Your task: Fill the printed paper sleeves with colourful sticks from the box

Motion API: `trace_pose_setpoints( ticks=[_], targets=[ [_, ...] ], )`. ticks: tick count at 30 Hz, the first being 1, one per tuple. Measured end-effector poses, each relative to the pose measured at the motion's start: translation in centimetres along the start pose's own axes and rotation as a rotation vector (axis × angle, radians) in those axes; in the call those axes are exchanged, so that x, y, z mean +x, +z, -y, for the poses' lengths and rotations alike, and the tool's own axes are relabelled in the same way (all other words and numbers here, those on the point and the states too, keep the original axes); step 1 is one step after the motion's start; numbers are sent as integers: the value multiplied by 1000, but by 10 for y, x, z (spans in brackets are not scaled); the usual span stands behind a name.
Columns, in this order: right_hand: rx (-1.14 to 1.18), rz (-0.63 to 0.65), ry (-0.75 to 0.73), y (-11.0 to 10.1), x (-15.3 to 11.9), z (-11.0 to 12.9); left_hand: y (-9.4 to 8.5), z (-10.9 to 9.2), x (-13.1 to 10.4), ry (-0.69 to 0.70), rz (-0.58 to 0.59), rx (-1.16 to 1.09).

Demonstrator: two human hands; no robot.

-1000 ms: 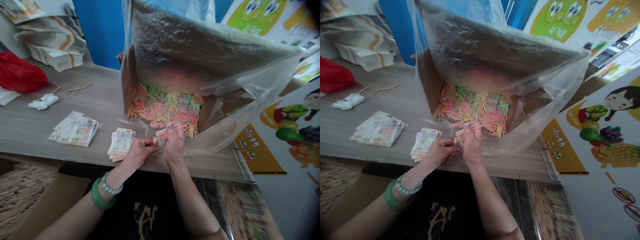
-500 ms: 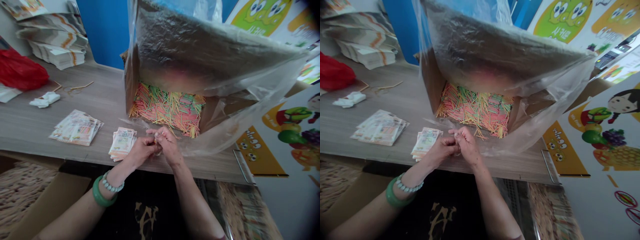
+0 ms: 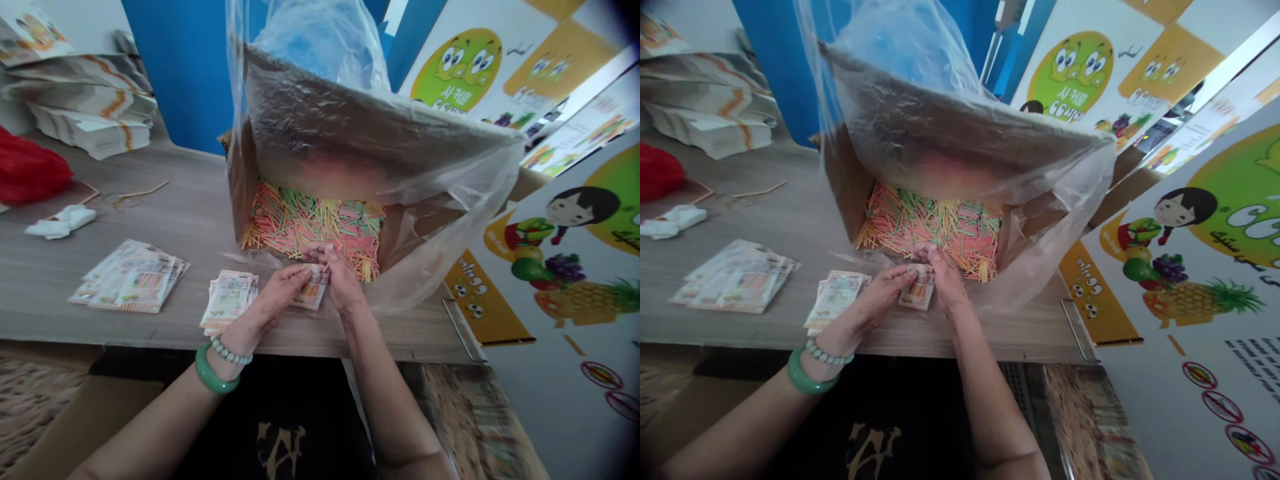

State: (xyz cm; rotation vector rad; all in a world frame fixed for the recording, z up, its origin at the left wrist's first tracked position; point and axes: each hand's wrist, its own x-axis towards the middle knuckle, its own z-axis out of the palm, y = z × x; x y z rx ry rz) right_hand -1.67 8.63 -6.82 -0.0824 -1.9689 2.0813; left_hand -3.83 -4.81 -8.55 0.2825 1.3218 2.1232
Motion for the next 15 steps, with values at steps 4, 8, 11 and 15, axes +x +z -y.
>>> trace_pose_setpoints(
  ticks=[4, 8, 11, 15],
  targets=[
    [-140, -163, -54, -25, 8, 3, -1, -6, -5, 15, -61, 21],
    [-564, -401, -28, -39, 5, 3, -5, -12, -10, 98, -125, 48],
    [-410, -174, 7, -21, -11, -2, -8, -13, -10, 153, -217, 32],
    [-263, 17, 54, 16, -33, -10, -11, -13, -16, 198, -258, 30]
  ],
)
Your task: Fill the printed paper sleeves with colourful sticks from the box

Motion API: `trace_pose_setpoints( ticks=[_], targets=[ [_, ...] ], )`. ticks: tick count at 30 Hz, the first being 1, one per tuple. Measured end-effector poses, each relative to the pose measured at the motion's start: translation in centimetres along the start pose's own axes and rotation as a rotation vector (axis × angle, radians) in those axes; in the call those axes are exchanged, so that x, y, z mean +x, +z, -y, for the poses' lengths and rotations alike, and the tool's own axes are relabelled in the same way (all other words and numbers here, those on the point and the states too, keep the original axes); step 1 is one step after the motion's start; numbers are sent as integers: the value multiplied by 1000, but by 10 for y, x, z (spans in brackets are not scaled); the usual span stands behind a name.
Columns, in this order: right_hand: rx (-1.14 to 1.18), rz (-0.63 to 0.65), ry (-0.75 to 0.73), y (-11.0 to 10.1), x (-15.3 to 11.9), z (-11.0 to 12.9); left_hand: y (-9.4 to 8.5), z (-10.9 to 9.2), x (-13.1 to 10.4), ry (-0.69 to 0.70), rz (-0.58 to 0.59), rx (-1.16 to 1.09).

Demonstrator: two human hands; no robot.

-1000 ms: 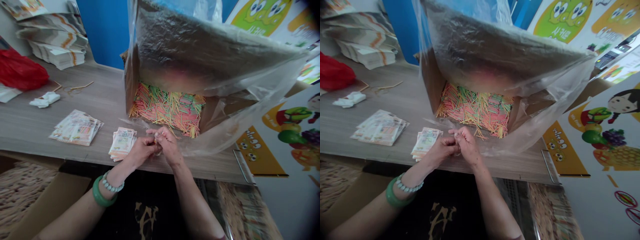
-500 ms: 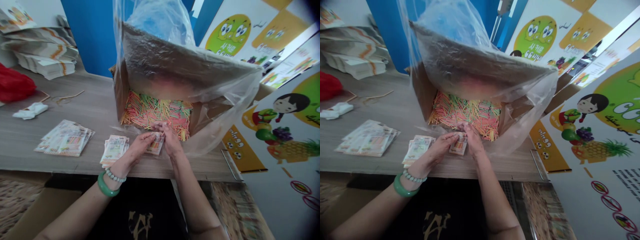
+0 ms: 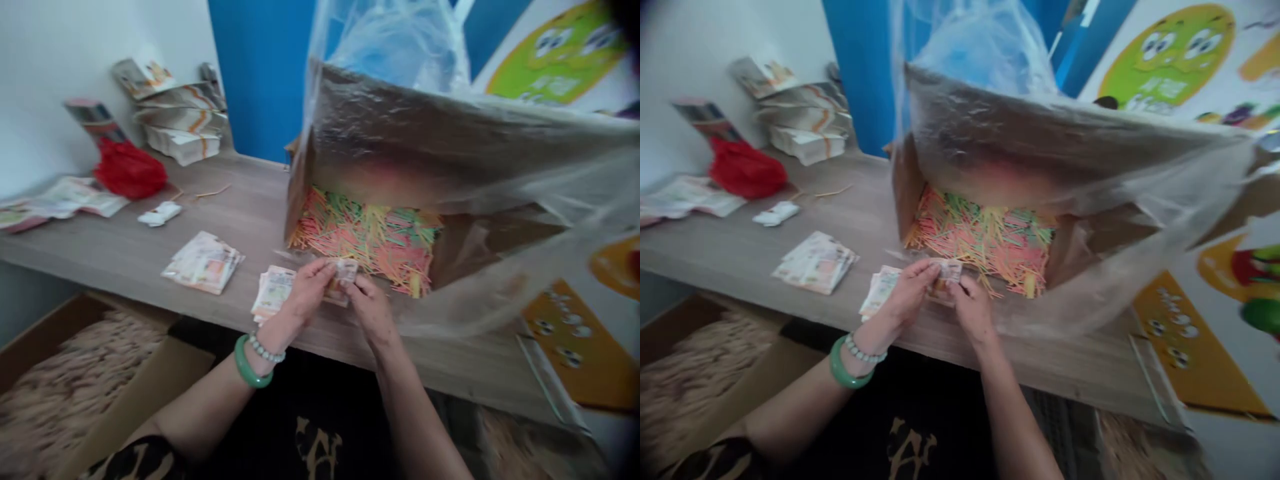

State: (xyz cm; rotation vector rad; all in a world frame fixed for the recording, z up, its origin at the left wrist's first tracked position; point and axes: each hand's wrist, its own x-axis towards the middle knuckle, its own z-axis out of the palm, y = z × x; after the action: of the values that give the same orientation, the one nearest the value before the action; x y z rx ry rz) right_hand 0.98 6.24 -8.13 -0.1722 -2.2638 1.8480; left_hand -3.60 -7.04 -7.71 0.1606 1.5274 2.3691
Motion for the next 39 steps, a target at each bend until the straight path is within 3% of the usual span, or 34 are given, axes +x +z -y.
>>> trace_pose_setpoints(
  ticks=[3, 6, 9, 11, 13, 16, 19, 21, 25, 28, 32, 34, 36, 39],
  targets=[
    [-35, -35, -37, 21, -7, 1, -9, -9, -10, 5, 40, 36],
    [-55, 78, -83, 37, -12, 3, -24, -27, -24, 32, 12, 93],
    [-120, 228, -116, 52, -19, 7, -50, -51, -38, 40, -37, 159],
    [-205, 279, -100, 61, -22, 9, -77, -66, -39, 50, -139, 268],
    [-362, 232, -39, 71, -22, 10, -107, -74, -34, 122, -342, 501],
    [-687, 123, 81, 90, -19, 12, -147, -74, -18, 225, -570, 1140],
    [-858, 123, 107, 111, -14, 13, -169, -64, -2, 159, -635, 1637],
    [-828, 136, 114, 119, -11, 11, -174, -60, 3, 122, -662, 1766],
    [-659, 85, 197, 118, -8, 4, -176, -62, 1, 144, -723, 1770],
    [-591, 14, 202, 113, -10, 1, -171, -66, -11, 272, -709, 1726],
    [-520, -63, 136, 106, -15, -2, -154, -62, -28, 451, -589, 1453],
    [-417, -112, 91, 104, -17, -4, -138, -57, -32, 353, -459, 1217],
    [-244, -129, 67, 103, -20, -3, -117, -51, -33, 172, -306, 945],
    [-41, -24, 55, 94, -22, 1, -79, -46, -32, -98, -109, 497]
  ],
)
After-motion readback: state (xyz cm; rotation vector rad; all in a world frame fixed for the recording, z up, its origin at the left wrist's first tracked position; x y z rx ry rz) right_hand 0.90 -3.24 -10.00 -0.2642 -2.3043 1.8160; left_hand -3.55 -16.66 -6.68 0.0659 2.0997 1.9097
